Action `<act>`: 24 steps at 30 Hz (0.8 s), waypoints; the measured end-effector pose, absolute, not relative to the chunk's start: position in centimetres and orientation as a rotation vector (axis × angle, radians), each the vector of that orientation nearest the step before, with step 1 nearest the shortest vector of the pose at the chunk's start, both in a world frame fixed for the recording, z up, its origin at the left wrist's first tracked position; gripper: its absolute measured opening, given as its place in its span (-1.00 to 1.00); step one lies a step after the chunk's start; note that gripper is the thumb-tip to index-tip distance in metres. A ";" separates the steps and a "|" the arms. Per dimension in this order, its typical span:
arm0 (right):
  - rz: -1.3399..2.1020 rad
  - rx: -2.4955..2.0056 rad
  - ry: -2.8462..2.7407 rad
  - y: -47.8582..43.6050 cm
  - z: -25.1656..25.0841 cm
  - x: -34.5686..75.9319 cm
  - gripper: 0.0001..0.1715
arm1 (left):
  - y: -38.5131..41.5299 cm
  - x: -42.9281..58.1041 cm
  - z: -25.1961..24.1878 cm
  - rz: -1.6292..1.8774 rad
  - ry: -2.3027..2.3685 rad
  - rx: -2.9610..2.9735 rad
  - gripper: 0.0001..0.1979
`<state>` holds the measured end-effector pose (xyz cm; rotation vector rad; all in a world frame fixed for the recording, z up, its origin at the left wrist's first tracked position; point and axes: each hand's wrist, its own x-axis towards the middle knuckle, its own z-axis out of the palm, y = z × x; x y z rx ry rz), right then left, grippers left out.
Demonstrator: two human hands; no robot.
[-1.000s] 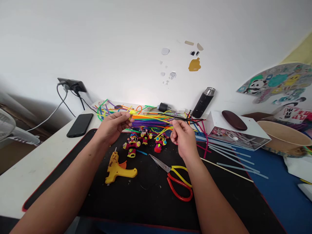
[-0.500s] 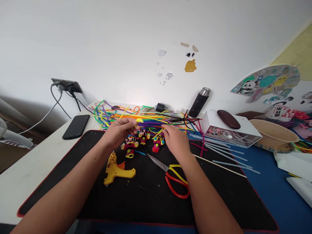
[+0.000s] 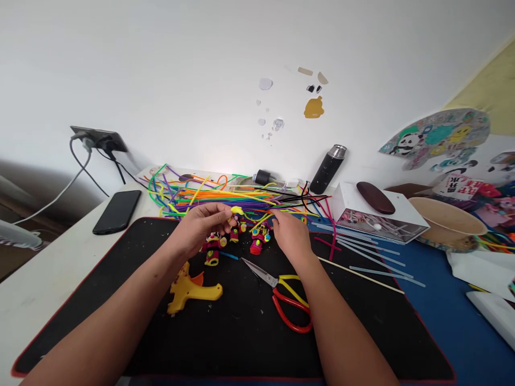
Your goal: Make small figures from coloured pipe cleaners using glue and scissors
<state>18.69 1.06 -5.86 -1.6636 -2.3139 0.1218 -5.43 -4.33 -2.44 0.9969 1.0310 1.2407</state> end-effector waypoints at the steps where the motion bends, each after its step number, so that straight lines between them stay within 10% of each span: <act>1: 0.126 -1.666 -2.315 1.2 -6.1 18.7 -0.53 | -4.4 -5.4 -2.4 1.231 1.031 0.994 -0.70; 24: 0.638 -1.254 -1.791 -1.4 -4.2 17.2 -0.75 | -4.6 -4.7 -2.5 1.290 1.008 0.966 -0.67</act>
